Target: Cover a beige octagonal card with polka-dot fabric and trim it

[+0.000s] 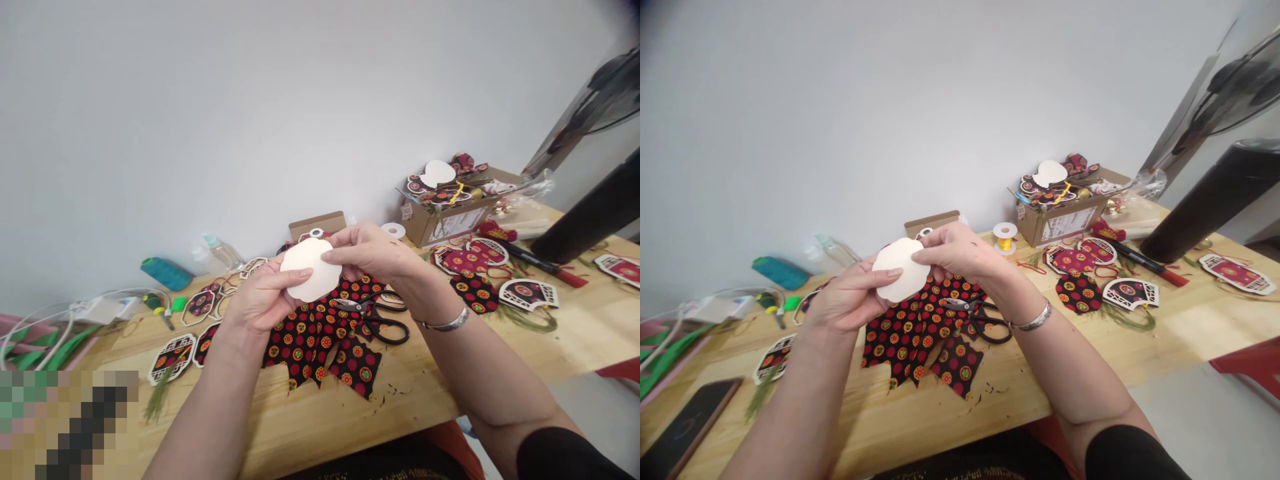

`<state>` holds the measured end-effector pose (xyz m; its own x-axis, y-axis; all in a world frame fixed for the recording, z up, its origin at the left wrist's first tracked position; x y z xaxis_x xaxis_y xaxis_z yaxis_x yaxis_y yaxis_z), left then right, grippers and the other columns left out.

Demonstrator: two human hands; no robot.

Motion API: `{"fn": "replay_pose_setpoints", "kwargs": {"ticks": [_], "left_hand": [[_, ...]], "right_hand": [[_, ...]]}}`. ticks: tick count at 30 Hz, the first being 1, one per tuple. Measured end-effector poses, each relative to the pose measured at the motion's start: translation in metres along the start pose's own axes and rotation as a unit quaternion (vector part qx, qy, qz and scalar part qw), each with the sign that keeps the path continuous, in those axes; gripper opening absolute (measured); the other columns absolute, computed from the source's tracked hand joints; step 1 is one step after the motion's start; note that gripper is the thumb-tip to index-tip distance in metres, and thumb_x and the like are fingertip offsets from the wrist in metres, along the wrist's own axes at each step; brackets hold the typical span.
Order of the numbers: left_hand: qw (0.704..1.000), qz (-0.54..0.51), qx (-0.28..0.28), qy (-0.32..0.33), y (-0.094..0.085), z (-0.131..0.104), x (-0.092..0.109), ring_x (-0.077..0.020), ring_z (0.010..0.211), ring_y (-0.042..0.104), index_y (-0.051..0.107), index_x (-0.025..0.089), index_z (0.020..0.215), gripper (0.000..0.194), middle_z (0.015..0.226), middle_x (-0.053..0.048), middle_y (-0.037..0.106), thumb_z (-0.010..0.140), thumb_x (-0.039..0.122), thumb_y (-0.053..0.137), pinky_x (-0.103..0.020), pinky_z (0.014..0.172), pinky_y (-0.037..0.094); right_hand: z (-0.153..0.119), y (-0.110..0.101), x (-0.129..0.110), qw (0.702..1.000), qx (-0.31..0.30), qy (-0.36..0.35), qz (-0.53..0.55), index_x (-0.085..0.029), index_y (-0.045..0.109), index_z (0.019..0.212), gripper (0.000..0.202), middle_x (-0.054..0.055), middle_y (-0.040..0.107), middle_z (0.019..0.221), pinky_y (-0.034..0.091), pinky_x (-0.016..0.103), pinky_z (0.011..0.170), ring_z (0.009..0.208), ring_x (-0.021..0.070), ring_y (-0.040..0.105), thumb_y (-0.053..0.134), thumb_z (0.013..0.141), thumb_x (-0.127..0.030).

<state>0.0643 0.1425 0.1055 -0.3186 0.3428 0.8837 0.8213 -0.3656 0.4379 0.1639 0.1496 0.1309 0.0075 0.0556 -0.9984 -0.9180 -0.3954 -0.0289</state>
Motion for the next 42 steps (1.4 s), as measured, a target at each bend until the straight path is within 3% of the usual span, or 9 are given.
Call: {"fn": "replay_pose_setpoints", "kwargs": {"ticks": [6, 9, 17, 22, 31, 35, 42], "left_hand": [[1.0, -0.004, -0.023, -0.012, -0.002, -0.003, 0.002, -0.0216, 0.08, 0.072, 0.055, 0.015, 0.133, 0.057, 0.099, -0.01, 0.076, 0.078, 0.004, 0.062, -0.032, 0.073, 0.061], [0.999, -0.004, -0.036, -0.012, -0.002, -0.005, 0.006, -0.0236, 0.08, 0.073, 0.056, 0.011, 0.131, 0.051, 0.094, -0.012, 0.076, 0.081, 0.004, 0.058, -0.036, 0.071, 0.062], [1.0, -0.009, 0.012, 0.004, -0.011, -0.005, 0.007, -0.0191, 0.065, 0.07, 0.066, 0.008, 0.115, 0.037, 0.083, -0.011, 0.075, 0.079, 0.006, 0.062, -0.03, 0.057, 0.061], [0.997, -0.071, 0.024, 0.032, -0.012, -0.001, 0.009, -0.0158, 0.063, 0.067, 0.073, 0.007, 0.096, 0.02, 0.076, -0.008, 0.075, 0.077, 0.009, 0.066, -0.025, 0.058, 0.058], [0.991, -0.101, -0.058, 0.072, 0.003, -0.002, 0.007, -0.0255, 0.087, 0.07, 0.068, 0.011, 0.11, 0.046, 0.098, -0.013, 0.075, 0.069, 0.028, 0.077, -0.03, 0.071, 0.054], [0.991, -0.079, -0.053, 0.089, 0.008, -0.005, 0.007, -0.0287, 0.095, 0.068, 0.068, 0.012, 0.106, 0.045, 0.103, -0.012, 0.074, 0.062, 0.017, 0.079, -0.033, 0.076, 0.054], [0.992, -0.068, -0.007, 0.102, 0.006, -0.008, 0.007, -0.0261, 0.095, 0.068, 0.063, 0.014, 0.111, 0.05, 0.105, -0.01, 0.072, 0.063, 0.004, 0.075, -0.034, 0.078, 0.055]], "right_hand": [[-0.001, -0.004, -0.002, 1.0, 0.01, -0.007, -0.002, -0.012, 0.064, 0.067, 0.012, -0.006, 0.053, 0.044, 0.029, 0.016, 0.037, 0.037, 0.0037, 0.044, 0.064, 0.074, -0.022], [0.0, -0.008, 0.0, 1.0, 0.012, -0.008, -0.007, -0.012, 0.065, 0.07, 0.016, -0.006, 0.051, 0.041, 0.026, 0.017, 0.036, 0.035, 0.0038, 0.041, 0.066, 0.074, -0.027], [0.0, -0.01, 0.002, 0.999, 0.026, -0.001, -0.021, -0.012, 0.066, 0.072, 0.021, -0.007, 0.048, 0.038, 0.021, 0.02, 0.037, 0.034, 0.0036, 0.037, 0.067, 0.072, -0.033], [-0.002, -0.012, -0.001, 0.999, 0.038, -0.007, -0.033, -0.012, 0.068, 0.073, 0.026, -0.005, 0.049, 0.043, 0.021, 0.02, 0.038, 0.037, 0.0039, 0.037, 0.068, 0.072, -0.038], [-0.008, -0.006, -0.005, 0.998, 0.004, -0.032, -0.059, -0.012, 0.07, 0.08, 0.033, -0.004, 0.05, 0.048, 0.021, 0.021, 0.042, 0.042, 0.0052, 0.036, 0.067, 0.081, -0.045], [-0.009, -0.004, -0.006, 0.997, 0.003, -0.035, -0.064, -0.012, 0.07, 0.079, 0.031, -0.004, 0.048, 0.047, 0.02, 0.021, 0.043, 0.042, 0.005, 0.035, 0.066, 0.082, -0.043], [-0.011, -0.002, -0.013, 0.996, 0.009, -0.038, -0.086, -0.013, 0.071, 0.08, 0.031, -0.005, 0.047, 0.045, 0.019, 0.021, 0.041, 0.041, 0.0056, 0.034, 0.065, 0.081, -0.043]]}}
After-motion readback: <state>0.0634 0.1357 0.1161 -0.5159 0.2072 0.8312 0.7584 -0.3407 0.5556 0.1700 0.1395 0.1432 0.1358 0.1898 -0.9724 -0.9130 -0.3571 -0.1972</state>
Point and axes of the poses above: each hand's wrist, its own z-axis towards the middle knuckle, its own y-axis out of the palm, x = y × z, the point moved 10 cm from there along z, towards the middle knuckle
